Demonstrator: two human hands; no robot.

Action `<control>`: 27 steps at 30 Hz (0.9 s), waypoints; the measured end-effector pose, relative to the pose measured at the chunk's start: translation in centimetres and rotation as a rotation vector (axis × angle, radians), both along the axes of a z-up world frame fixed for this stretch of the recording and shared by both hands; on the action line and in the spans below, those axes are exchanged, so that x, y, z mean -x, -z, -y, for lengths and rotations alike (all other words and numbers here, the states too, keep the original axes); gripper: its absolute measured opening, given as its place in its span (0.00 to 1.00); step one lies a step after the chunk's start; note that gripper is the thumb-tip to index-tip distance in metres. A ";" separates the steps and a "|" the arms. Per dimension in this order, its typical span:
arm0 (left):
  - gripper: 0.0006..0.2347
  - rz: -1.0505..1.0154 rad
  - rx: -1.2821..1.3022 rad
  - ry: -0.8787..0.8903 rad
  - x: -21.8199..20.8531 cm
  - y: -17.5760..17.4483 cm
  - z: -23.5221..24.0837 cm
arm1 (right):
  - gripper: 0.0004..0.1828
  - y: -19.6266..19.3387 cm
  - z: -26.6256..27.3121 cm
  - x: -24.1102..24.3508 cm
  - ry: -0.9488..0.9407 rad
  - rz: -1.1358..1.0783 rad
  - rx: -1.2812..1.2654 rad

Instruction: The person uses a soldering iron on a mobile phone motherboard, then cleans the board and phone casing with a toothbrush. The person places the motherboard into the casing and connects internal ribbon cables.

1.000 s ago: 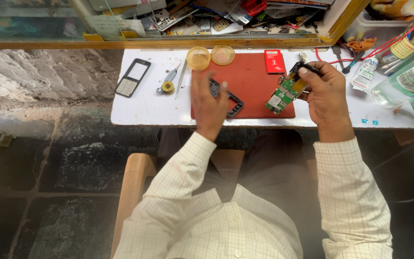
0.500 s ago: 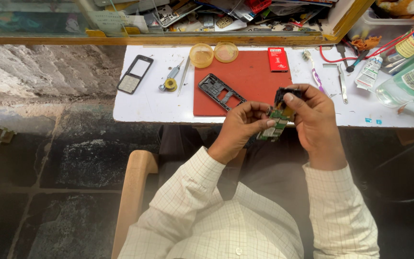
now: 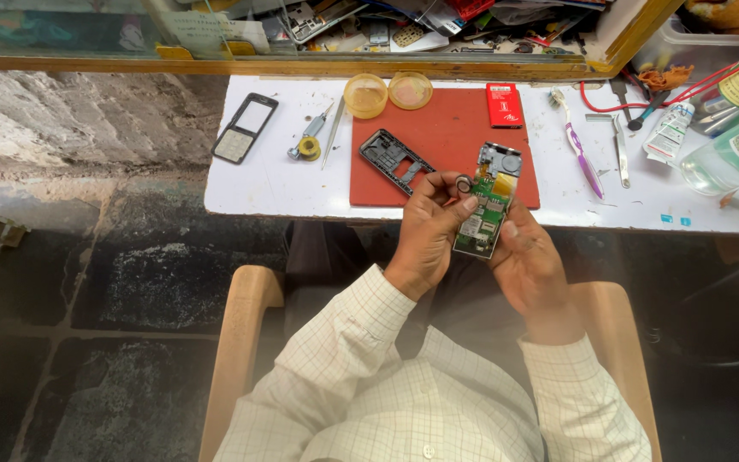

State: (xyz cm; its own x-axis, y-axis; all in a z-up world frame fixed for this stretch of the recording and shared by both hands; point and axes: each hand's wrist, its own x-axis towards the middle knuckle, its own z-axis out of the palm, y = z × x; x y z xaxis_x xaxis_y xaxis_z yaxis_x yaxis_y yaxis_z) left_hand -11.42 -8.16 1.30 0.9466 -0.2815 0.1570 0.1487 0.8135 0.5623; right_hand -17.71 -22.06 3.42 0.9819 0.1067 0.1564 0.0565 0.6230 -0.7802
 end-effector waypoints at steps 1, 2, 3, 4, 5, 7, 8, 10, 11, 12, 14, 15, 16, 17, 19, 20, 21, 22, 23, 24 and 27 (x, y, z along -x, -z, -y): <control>0.14 0.008 0.011 -0.013 -0.1 0.0 0.1 | 0.25 0.1 -0.1 -0.1 -0.011 0.007 0.014; 0.14 0.024 -0.013 -0.019 -0.4 -0.1 0.1 | 0.25 0.1 -0.1 -0.4 0.016 0.016 0.067; 0.14 0.039 -0.036 -0.026 -0.6 -0.2 0.0 | 0.24 0.1 -0.1 -0.7 0.042 0.024 0.120; 0.14 0.054 -0.060 -0.033 -0.9 -0.4 -0.1 | 0.24 0.0 0.0 -0.9 0.068 0.031 0.173; 0.14 0.060 -0.105 -0.027 -1.2 -0.6 -0.4 | 0.23 -0.2 0.1 -1.2 0.058 0.037 0.207; 0.15 0.072 -0.197 -0.017 -1.8 -0.9 -1.0 | 0.22 -0.6 0.5 -1.8 0.037 0.047 0.275; 0.14 0.103 -0.227 -0.010 -2.3 -1.0 -1.3 | 0.23 -0.9 0.7 -2.1 0.044 0.032 0.293; 0.12 0.167 -0.285 0.004 -3.2 -1.4 -1.9 | 0.24 -1.6 1.1 -2.7 0.060 0.004 0.333; 0.12 0.176 -0.302 0.020 -3.7 -1.5 -2.1 | 0.25 -1.9 1.4 -3.0 0.060 0.009 0.358; 0.13 0.185 -0.318 0.036 -4.2 -1.6 -2.3 | 0.26 -2.2 1.6 -3.3 0.060 0.014 0.383; 0.12 0.197 -0.342 0.047 -4.9 -1.7 -2.4 | 0.27 -2.8 2.0 -3.9 0.038 0.005 0.373; 0.12 0.199 -0.350 0.041 -5.2 -1.8 -2.4 | 0.27 -3.1 2.2 -4.3 0.015 -0.009 0.338; 0.12 0.201 -0.358 0.034 -5.6 -1.9 -2.4 | 0.27 -3.3 2.4 -4.7 -0.008 -0.023 0.304; 0.12 0.206 -0.366 0.035 -6.0 -2.0 -2.5 | 0.27 -3.4 2.5 -5.1 -0.021 -0.061 0.262; 0.12 0.215 -0.380 0.035 -6.9 -2.2 -2.7 | 0.26 -3.5 2.7 -5.9 -0.046 -0.136 0.179; 0.11 0.219 -0.409 0.045 -7.3 -2.3 -2.9 | 0.26 -3.6 2.9 -6.3 -0.047 -0.154 0.186; 0.11 0.222 -0.437 0.055 -7.6 -2.4 -3.3 | 0.27 -3.7 3.0 -6.8 -0.049 -0.174 0.191; 0.10 0.224 -0.466 0.064 -8.0 -2.5 -3.8 | 0.27 -3.7 3.1 -7.3 -0.051 -0.194 0.197; 0.10 0.231 -0.521 0.055 -8.4 -2.5 -4.2 | 0.27 -3.8 3.3 -7.8 -0.050 -0.207 0.228; 0.09 0.237 -0.576 0.047 -8.8 -2.6 -4.6 | 0.27 -3.8 3.4 -8.3 -0.050 -0.221 0.259; 0.09 0.267 -0.696 0.031 -10.3 -2.9 -5.6 | 0.28 -4.0 3.6 -9.9 -0.083 -0.236 0.346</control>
